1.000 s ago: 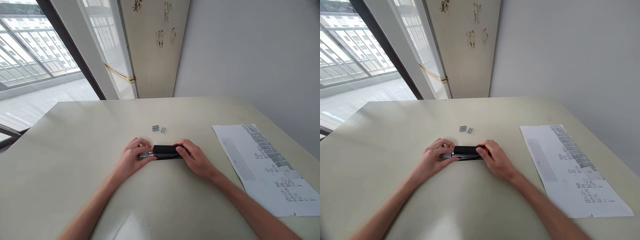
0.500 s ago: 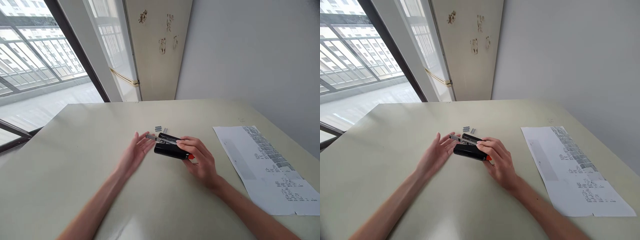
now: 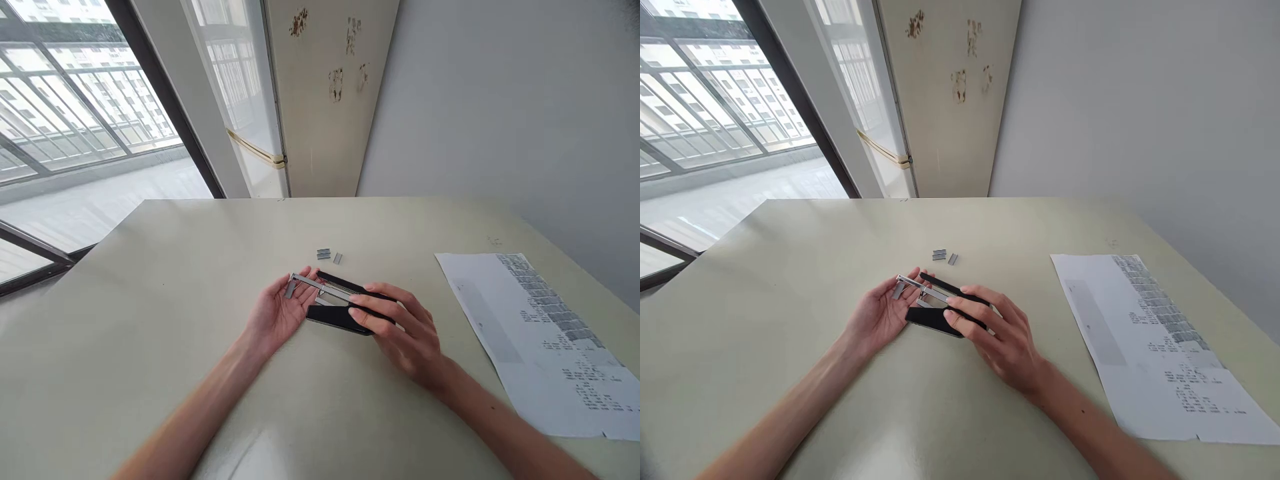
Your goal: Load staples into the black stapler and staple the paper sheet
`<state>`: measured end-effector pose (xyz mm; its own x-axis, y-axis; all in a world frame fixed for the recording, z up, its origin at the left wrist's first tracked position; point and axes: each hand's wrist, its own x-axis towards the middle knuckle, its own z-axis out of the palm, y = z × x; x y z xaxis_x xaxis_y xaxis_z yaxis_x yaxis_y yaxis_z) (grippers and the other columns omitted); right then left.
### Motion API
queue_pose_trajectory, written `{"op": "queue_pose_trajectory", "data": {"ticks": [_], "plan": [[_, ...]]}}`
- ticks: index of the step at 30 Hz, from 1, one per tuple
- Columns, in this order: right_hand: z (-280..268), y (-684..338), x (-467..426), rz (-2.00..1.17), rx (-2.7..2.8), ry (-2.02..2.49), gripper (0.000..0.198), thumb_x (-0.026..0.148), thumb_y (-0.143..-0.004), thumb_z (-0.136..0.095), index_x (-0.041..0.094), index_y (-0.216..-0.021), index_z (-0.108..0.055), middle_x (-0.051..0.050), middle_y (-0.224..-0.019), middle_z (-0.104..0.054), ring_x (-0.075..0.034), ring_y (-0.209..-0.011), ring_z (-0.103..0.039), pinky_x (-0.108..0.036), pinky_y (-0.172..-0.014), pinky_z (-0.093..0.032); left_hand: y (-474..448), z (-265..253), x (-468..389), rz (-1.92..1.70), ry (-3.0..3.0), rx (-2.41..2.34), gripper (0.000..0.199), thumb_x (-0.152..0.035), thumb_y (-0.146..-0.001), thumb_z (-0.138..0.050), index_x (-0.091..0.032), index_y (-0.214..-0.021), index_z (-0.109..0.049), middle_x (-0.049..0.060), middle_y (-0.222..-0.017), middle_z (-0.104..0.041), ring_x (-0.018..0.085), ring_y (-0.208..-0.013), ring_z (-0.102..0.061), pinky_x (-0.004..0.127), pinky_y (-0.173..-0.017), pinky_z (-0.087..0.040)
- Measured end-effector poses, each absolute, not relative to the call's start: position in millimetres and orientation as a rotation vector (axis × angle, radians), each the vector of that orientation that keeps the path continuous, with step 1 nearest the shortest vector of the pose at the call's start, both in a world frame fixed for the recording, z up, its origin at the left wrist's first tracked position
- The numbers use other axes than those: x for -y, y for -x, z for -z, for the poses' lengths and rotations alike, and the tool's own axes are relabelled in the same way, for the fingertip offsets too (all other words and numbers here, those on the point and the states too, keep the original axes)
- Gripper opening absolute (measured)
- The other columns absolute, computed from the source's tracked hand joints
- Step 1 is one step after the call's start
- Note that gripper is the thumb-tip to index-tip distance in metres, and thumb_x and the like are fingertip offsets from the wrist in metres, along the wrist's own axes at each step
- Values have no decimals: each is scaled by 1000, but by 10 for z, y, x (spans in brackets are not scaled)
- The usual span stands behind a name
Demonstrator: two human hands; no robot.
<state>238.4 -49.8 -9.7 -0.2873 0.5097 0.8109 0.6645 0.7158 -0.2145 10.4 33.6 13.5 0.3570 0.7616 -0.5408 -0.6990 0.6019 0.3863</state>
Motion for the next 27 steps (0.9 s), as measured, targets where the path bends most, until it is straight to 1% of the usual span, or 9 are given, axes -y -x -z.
{"op": "queue_pose_trajectory", "data": {"ticks": [4, 6, 8, 10, 13, 15, 19, 22, 27], "plan": [[85, -2403, 456, 120, 1836, 928, 49, 2, -94, -65, 30, -134, -68, -6, -120, -79, -28, -124, -69, -50, -98, -63, -69, -95, -390, -1018, -129, -800, 25, -9, -101, -46, -6, -98, -71, 16, -96, -75, 22, -89, -76, 35, -87, -64], [85, -2401, 435, 37, 1734, 983, 45, 5, -93, -68, 31, -130, -68, -6, -118, -79, -29, -120, -70, -53, -97, -63, -32, -97, -398, -1044, -264, -841, 22, -10, -100, -51, -6, -93, -71, 8, -82, -67, 15, -72, -68, 27, -72, -61], [105, -2400, 416, -66, 1627, 1055, 37, 10, -93, -72, 31, -124, -69, -7, -117, -78, -29, -117, -70, -54, -97, -63, 3, -119, -377, -1045, -488, -883, 19, -17, -100, -57, -7, -100, -74, 0, -72, -53, 9, -57, -52, 20, -56, -48], [145, -2406, 397, -168, 1532, 1120, 29, 17, -93, -75, 30, -118, -70, -7, -117, -77, -29, -118, -70, -54, -99, -62, 23, -147, -331, -1036, -769, -975, 25, -24, -100, -62, -9, -116, -74, -5, -69, -40, 7, -54, -37, 18, -49, -35], [213, -2422, 372, -283, 1436, 1180, 24, 23, -93, -77, 30, -115, -70, -8, -120, -75, -29, -121, -69, -54, -102, -60, 21, -165, -255, -986, -1168, -1163, 41, -33, -102, -58, -17, -139, -67, -7, -68, -33, 10, -57, -29, 20, -50, -27], [240, -2427, 362, -324, 1410, 1194, 25, 24, -92, -78, 30, -115, -70, -7, -121, -75, -28, -121, -70, -53, -103, -60, 10, -154, -225, -953, -1353, -1230, 47, -35, -104, -52, -20, -148, -61, -7, -68, -31, 12, -59, -27, 22, -52, -25], [236, -2413, 362, -355, 1406, 1195, 25, 26, -91, -79, 30, -114, -71, -7, -120, -75, -27, -119, -70, -52, -103, -60, -6, -125, -209, -901, -1537, -1288, 51, -38, -106, -45, -19, -150, -60, -6, -67, -27, 13, -59, -25, 25, -53, -22], [217, -2395, 372, -381, 1404, 1205, 24, 27, -91, -79, 30, -114, -71, -7, -120, -75, -27, -117, -71, -51, -102, -60, -15, -101, -190, -856, -1634, -1328, 52, -36, -104, -45, -20, -151, -61, -6, -67, -25, 13, -58, -23, 25, -53, -22], [189, -2364, 399, -417, 1418, 1224, 23, 28, -92, -79, 29, -113, -71, -6, -118, -76, -25, -114, -72, -45, -97, -61, -77, 6, -76, -713, -1872, -1210, 54, -31, -103, -43, -15, -150, -61, -6, -66, -30, 11, -56, -27, 24, -54, -25]]}}
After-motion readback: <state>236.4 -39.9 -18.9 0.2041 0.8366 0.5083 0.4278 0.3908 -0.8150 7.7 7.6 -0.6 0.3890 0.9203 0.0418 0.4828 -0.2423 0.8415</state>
